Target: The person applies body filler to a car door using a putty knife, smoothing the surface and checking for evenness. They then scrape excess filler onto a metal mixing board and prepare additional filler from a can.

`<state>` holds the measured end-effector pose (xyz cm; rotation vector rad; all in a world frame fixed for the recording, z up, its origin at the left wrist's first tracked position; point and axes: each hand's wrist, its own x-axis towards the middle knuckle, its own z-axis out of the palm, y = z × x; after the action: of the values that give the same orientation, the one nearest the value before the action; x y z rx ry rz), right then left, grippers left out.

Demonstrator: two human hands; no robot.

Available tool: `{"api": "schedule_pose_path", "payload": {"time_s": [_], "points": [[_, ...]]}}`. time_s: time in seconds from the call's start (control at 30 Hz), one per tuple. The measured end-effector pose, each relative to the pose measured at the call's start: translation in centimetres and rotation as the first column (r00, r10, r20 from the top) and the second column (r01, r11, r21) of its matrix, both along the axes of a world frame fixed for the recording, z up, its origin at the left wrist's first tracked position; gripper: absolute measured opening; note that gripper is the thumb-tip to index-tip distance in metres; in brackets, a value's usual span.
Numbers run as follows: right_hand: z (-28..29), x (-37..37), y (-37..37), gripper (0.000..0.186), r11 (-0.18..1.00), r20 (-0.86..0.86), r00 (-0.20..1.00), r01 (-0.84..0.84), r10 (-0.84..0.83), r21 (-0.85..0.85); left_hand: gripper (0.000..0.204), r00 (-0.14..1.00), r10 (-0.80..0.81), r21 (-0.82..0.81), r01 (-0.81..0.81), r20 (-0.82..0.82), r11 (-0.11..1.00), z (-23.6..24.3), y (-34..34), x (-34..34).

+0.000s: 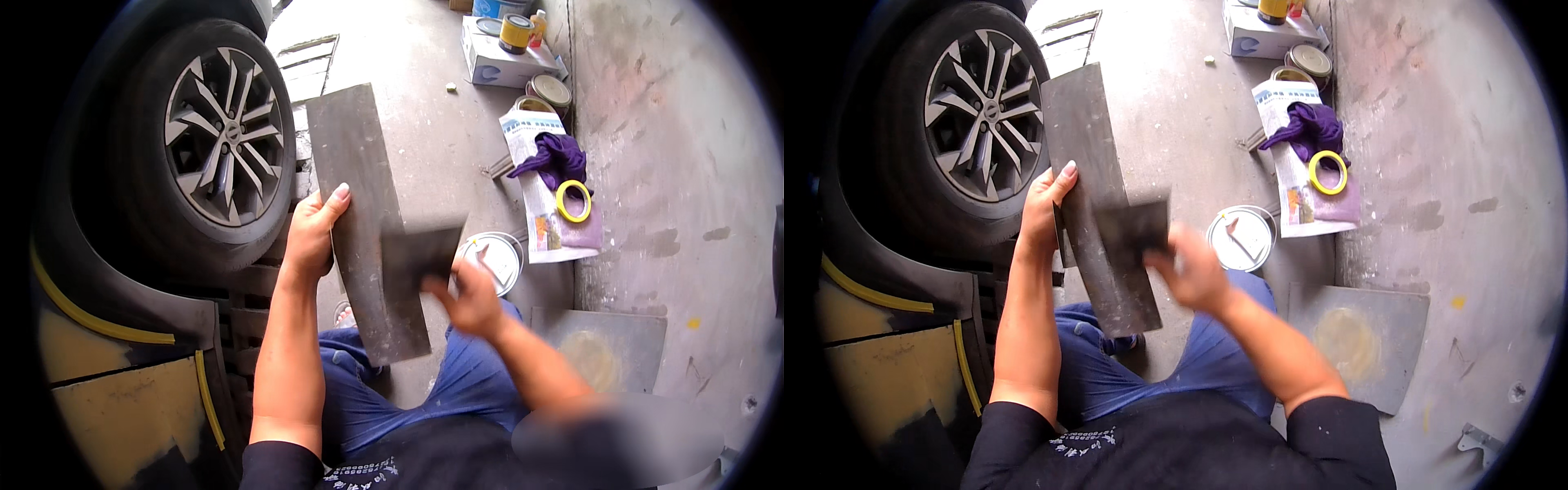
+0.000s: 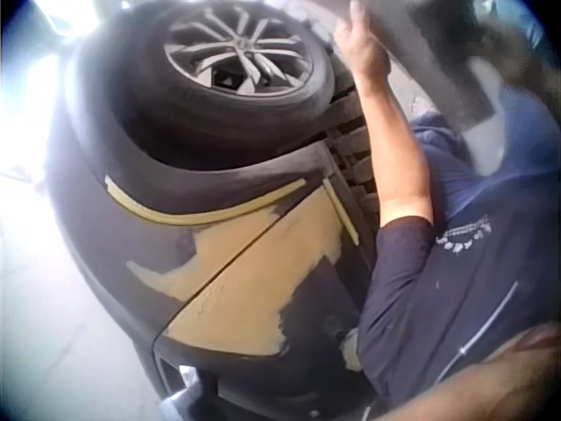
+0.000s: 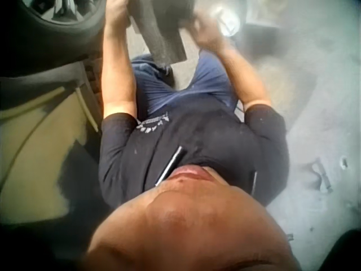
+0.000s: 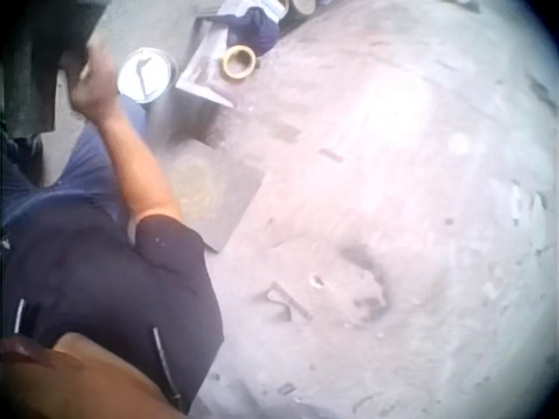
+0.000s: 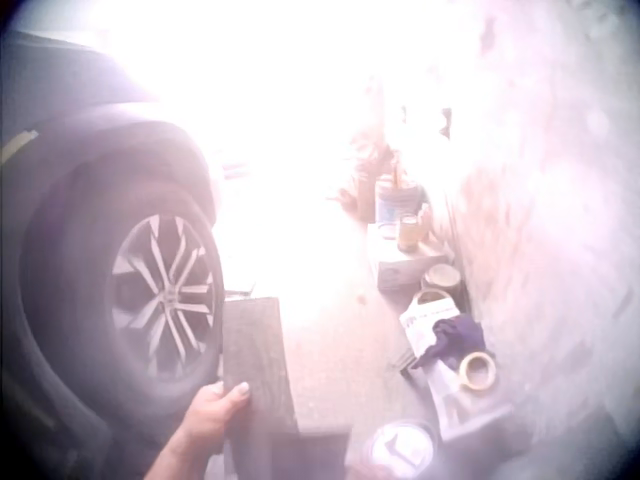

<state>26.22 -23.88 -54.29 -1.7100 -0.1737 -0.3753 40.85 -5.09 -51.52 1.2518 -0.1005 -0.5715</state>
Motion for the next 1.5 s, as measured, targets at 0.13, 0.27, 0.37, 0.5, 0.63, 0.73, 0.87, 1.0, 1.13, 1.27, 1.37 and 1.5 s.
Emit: {"api": "schedule_pose_path", "payload": {"time_s": [0.13,0.27,0.37,0.5,0.63,0.73,0.87,1.0,1.13,1.27,1.37,1.5], "points": [[1.0,4.3,-1.2,0.023,0.985,0.002,1.0,-0.005,0.005,0.17,0.026,1.0,0.0,-0.048,-0.001,-0.023,0.999,0.0,-0.6,0.3],[-1.8,-3.0,0.5,0.029,0.991,-0.023,0.991,-0.134,0.134,-0.009,0.026,0.993,0.115,-0.03,-0.116,-0.035,0.993,0.6,0.7,0.5],[0.1,0.5,-1.0,0.024,0.989,-0.079,0.992,-0.092,0.102,0.119,0.027,0.999,0.035,-0.027,-0.036,-0.024,0.999,0.7,0.8,0.6],[-0.1,1.3,-0.3,0.022,0.991,0.052,0.994,-0.099,0.095,0.084,0.027,0.992,0.102,-0.035,-0.105,-0.079,0.994,0.1,0.9,1.2],[-3.9,-10.5,-0.1,0.026,0.935,-0.376,0.857,-0.344,0.352,0.092,0.03,0.989,0.137,-0.071,-0.141,-0.059,0.987,1.0,3.7,2.4],[-2.7,-11.6,-2.4,0.037,0.851,-0.435,0.836,-0.071,0.335,0.52,0.031,0.993,0.121,-0.034,-0.121,-0.013,0.992,1.1,4.9,2.7],[-0.9,-7.7,-4.0,0.052,0.886,-0.441,0.886,0.083,0.144,0.457,0.03,0.985,0.17,-0.011,-0.17,-0.004,0.985,1.0,3.9,2.3],[-0.9,-5.5,-3.4,0.028,0.987,-0.41,0.899,-0.162,0.153,0.014,0.028,0.978,0.208,0.013,-0.208,0.0,0.978,1.8,2.7,1.7],[0.2,-4.8,0.5,0.025,0.928,-0.506,0.779,-0.293,0.371,0.231,0.027,0.995,0.096,0.027,-0.097,0.039,0.995,1.2,3.2,1.6],[-0.2,-3.3,1.0,0.022,0.938,-0.462,0.825,-0.343,0.324,0.044,0.027,0.995,0.019,0.047,-0.024,0.1,0.999,1.9,1.9,0.6],[0.4,-1.7,1.1,0.023,0.956,-0.477,0.834,-0.29,0.277,0.048,0.029,0.993,-0.077,0.032,0.075,0.09,0.997,2.2,1.4,-0.3],[1.4,1.6,0.0,0.024,0.968,-0.512,0.823,-0.189,0.246,0.163,0.024,0.973,-0.207,0.069,0.201,0.101,0.977,1.9,0.6,-1.2]]}}
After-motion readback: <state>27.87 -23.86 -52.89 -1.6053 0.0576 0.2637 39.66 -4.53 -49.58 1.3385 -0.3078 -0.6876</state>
